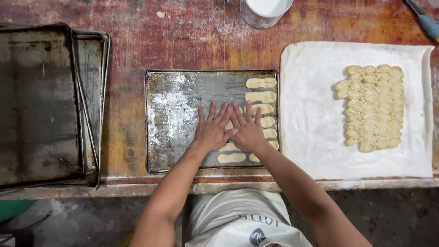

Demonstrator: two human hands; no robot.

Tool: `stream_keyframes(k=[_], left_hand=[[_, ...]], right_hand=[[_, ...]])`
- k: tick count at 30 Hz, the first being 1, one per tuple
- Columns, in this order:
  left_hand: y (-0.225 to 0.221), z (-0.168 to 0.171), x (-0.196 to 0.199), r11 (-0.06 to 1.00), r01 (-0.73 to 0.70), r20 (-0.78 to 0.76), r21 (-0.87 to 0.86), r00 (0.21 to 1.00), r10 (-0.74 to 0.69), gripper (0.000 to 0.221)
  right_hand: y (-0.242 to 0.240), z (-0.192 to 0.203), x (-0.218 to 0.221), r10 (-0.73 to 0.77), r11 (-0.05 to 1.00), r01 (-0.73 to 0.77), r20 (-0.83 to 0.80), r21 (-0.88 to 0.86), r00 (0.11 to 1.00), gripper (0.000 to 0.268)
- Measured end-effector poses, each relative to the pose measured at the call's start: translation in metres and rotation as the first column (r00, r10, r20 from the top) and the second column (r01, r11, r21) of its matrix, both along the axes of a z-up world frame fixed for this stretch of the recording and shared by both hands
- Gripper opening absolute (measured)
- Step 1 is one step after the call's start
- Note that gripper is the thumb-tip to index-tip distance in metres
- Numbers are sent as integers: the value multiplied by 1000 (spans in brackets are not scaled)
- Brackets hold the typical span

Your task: The person is picking up small pieces of dough from a floured surface and arranging them in organized rows on a metal baking tray.

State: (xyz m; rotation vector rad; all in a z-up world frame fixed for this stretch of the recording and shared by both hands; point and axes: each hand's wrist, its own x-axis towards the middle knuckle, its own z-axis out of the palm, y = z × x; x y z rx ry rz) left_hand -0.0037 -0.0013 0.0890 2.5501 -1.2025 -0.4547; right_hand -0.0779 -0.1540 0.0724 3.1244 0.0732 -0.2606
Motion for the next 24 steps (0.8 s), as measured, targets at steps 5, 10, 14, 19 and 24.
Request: stream_keyframes(k=[5, 10, 14, 19, 24], left_hand=[[-6, 36, 10, 975, -23, -89, 221, 995, 44, 71], [-57, -7, -12, 993, -115, -16, 34, 993, 116, 72], [-189, -56, -33, 835, -36, 267, -549, 939, 216, 40], [-379, -80, -63, 766, 204, 329, -610, 944, 11, 15], [-457, -94, -77, 919, 83, 338, -386, 939, 57, 32]], right_hand=[[-5, 52, 16, -43, 999, 35, -287, -32, 957, 75], [-74, 36, -14, -5, 996, 26, -222, 90, 975, 82], [-217, -24, -59, -327, 905, 259, 161, 337, 931, 65], [-361, -49, -114, -570, 820, 478, 364, 316, 737, 39], [-389, -41, -128, -568, 802, 491, 178, 341, 804, 39]])
